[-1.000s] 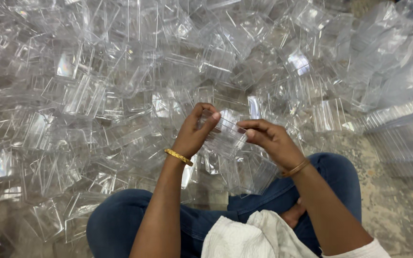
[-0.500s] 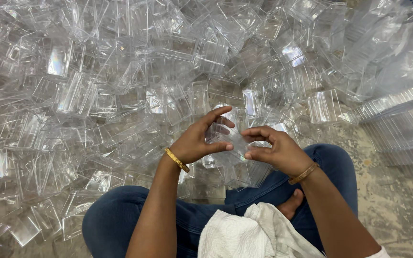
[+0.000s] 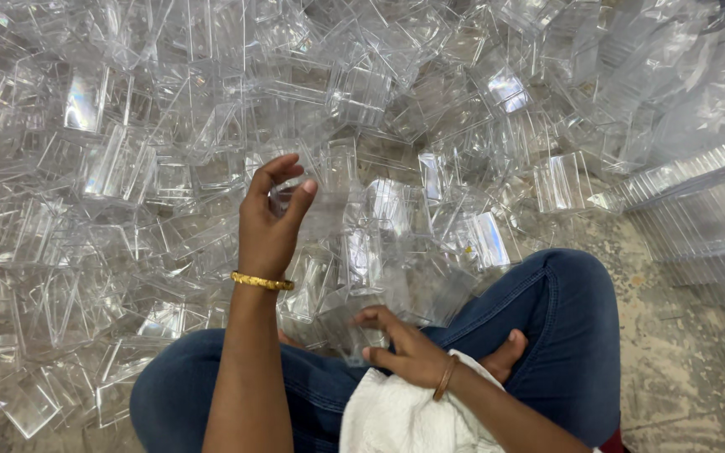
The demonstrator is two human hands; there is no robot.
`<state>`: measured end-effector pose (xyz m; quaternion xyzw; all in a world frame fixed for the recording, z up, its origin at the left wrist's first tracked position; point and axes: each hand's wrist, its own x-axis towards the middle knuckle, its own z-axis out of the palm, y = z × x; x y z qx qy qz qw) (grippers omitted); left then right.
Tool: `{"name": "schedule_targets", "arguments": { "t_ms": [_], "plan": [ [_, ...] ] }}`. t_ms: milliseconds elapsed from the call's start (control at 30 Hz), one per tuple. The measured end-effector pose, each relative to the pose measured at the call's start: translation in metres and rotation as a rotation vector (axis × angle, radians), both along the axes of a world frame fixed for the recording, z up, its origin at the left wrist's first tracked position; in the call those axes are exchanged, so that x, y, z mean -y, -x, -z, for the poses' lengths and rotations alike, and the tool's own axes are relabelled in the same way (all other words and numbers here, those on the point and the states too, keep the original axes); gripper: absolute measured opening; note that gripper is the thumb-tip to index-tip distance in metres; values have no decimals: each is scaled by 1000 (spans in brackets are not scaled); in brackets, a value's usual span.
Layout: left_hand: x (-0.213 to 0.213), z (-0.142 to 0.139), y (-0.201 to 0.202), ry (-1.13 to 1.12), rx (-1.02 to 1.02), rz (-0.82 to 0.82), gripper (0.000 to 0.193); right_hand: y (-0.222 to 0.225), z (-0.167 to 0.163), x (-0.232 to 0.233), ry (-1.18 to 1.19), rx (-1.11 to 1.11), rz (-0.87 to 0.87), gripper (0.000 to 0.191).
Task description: The person sits on the floor and repeatedly picks up small clear plastic containers from a large pile, aligns them, and stacks them into neat piles. The person occasionally moves completed stacks aside to make room for new ones.
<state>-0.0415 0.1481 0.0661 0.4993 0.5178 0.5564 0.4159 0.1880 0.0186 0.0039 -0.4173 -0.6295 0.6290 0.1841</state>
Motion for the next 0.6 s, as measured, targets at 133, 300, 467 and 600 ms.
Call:
{"name": "schedule_targets", "arguments": {
  "t_ms": [133, 300, 467, 600],
  "plan": [
    [5, -1, 1, 83, 13, -8, 48, -44, 0, -34, -304, 218, 157, 60],
    [1, -2, -7, 24, 38, 36, 46, -95, -29, -70, -420, 176, 574, 51],
    [2, -2, -9, 61, 52, 60, 48, -52, -12, -24, 323, -121, 38, 47],
    [6, -4, -7, 52, 29, 58, 47, -17, 3, 2, -30, 171, -155, 44]
  ]
}}
